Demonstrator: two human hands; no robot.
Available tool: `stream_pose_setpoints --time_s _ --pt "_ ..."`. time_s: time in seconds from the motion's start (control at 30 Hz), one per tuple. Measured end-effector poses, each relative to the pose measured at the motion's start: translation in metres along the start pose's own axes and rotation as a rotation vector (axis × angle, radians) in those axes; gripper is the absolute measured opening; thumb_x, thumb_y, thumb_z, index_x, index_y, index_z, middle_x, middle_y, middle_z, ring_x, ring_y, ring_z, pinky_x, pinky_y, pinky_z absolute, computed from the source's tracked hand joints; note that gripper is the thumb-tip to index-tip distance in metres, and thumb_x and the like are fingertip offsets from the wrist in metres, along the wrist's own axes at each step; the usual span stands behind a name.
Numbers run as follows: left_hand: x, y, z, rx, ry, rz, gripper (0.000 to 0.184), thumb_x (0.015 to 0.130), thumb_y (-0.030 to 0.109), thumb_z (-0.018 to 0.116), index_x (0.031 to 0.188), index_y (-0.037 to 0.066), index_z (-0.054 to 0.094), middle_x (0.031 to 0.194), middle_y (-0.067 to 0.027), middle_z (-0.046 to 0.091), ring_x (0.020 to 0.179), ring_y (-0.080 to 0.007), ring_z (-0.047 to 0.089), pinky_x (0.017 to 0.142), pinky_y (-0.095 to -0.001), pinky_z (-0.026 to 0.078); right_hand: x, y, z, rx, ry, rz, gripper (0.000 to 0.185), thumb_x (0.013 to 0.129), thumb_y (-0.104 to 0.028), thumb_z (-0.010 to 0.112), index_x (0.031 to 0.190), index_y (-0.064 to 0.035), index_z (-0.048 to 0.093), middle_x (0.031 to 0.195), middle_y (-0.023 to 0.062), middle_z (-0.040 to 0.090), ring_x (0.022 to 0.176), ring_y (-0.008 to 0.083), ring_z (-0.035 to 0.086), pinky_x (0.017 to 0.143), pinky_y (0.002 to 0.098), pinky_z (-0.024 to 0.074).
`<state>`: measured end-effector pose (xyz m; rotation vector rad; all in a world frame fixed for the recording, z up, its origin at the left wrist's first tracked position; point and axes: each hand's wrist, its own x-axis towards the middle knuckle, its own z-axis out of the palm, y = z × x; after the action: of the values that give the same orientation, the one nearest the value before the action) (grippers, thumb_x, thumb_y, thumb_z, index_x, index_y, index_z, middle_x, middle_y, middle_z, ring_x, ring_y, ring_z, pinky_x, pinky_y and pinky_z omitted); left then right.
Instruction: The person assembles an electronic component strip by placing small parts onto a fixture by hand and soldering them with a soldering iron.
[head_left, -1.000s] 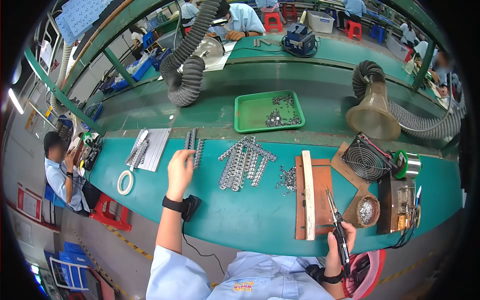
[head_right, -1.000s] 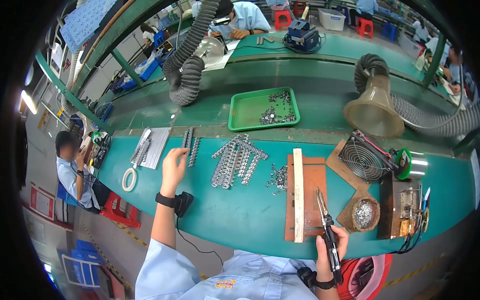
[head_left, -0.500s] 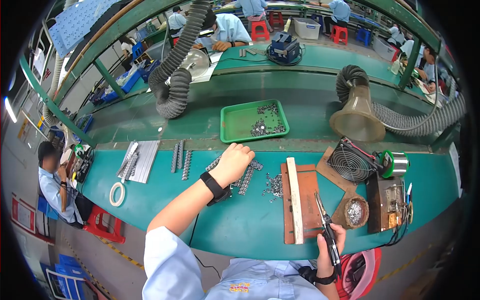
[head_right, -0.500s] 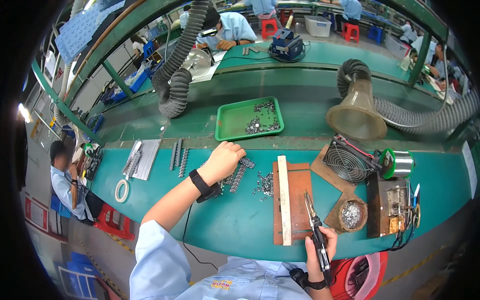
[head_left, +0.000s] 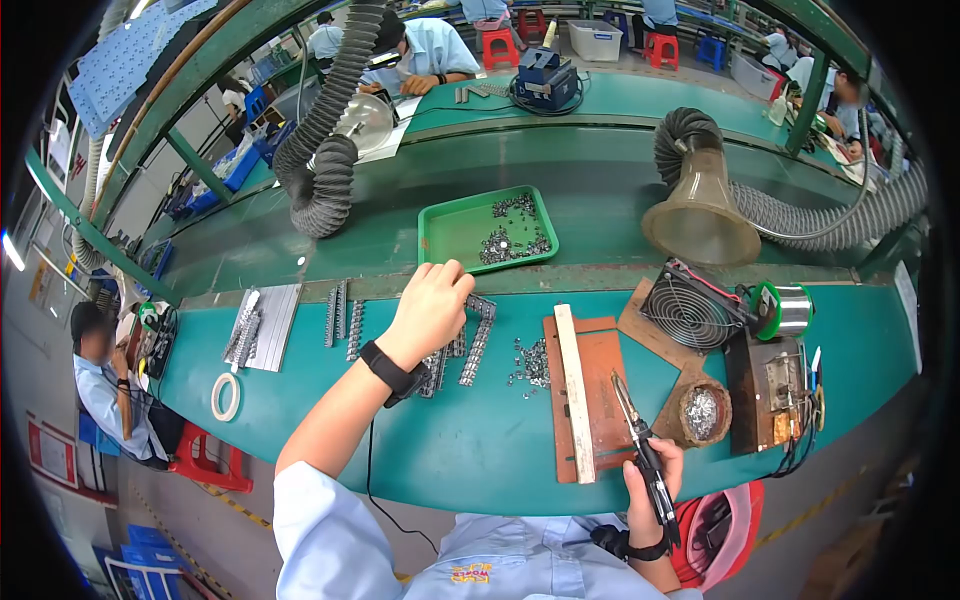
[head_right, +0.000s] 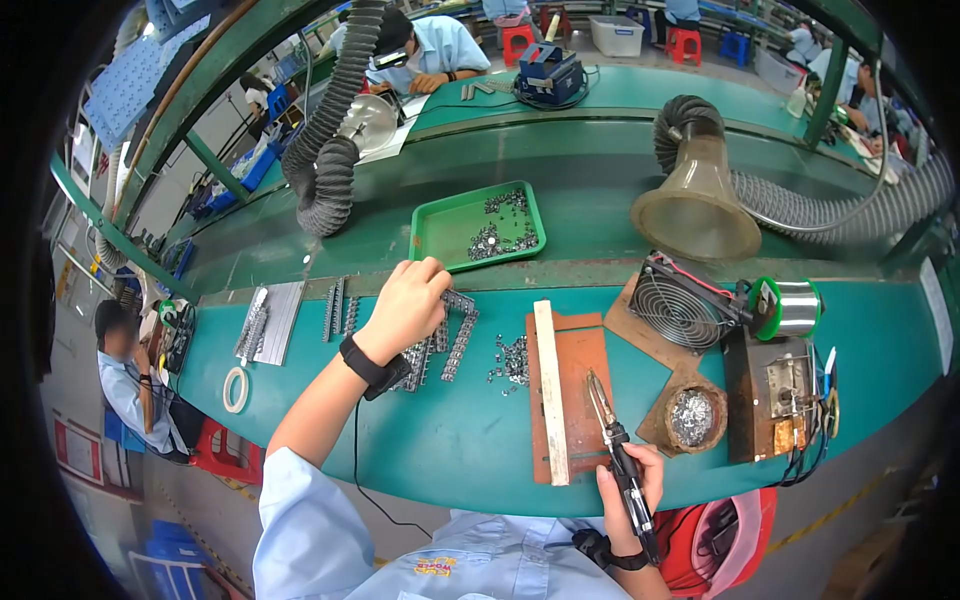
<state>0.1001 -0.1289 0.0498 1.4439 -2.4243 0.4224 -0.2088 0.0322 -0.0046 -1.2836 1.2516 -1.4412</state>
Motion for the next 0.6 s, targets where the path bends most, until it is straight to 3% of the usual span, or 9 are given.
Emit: stream_pose_setpoints --time_s 0.1,0.33,0.43,0.6 --pt "0.006 0.004 -0.014 -0.001 0.066 0.014 0.019 0.06 -0.002 0.054 0.078 0.003 0.051 0.076 -0.0089 0.049 0.076 -0.0238 0.05 0.075 -0.0345 0.041 0.001 -0.001 0.0 0.004 0.002 0.006 0.033 0.073 -0.005 0.06 0.102 -0.005 0.043 0.093 0.003 0.039 0.077 0.0099 0.04 0.071 0.0214 0.0342" --pt "0.012 0.035 -0.05 -0.147 0.163 0.162 0.027 0.06 0.001 0.057 0.087 0.002 0.053 0.089 -0.0097 0.054 0.088 -0.0234 0.053 0.085 -0.0364 0.04 0.002 0.003 0.001 0.005 0.033 -0.02 0.036 0.071 -0.002 0.064 0.101 -0.0025 0.045 0.087 0.0048 0.043 0.072 0.0106 0.044 0.067 0.0228 0.0369" --pt "0.001 0.069 -0.049 -0.352 0.061 0.32 0.03 0.065 0.001 0.056 0.095 0.003 0.054 0.098 -0.0091 0.056 0.092 -0.0241 0.054 0.085 -0.0373 0.042 0.003 0.008 0.001 -0.002 0.036 -0.041 0.035 0.071 -0.001 0.063 0.101 -0.0027 0.045 0.087 0.0052 0.043 0.072 0.0106 0.044 0.067 0.0225 0.0371" --pt "-0.021 0.115 -0.032 -0.417 -0.051 0.545 0.027 0.07 0.006 0.053 0.097 0.004 0.056 0.105 -0.0082 0.055 0.094 -0.0205 0.054 0.086 -0.036 0.041 0.003 0.008 -0.001 -0.056 0.027 -0.09 0.036 0.07 0.002 0.063 0.101 -0.0029 0.046 0.088 0.0063 0.045 0.073 0.0107 0.046 0.067 0.0222 0.0379"
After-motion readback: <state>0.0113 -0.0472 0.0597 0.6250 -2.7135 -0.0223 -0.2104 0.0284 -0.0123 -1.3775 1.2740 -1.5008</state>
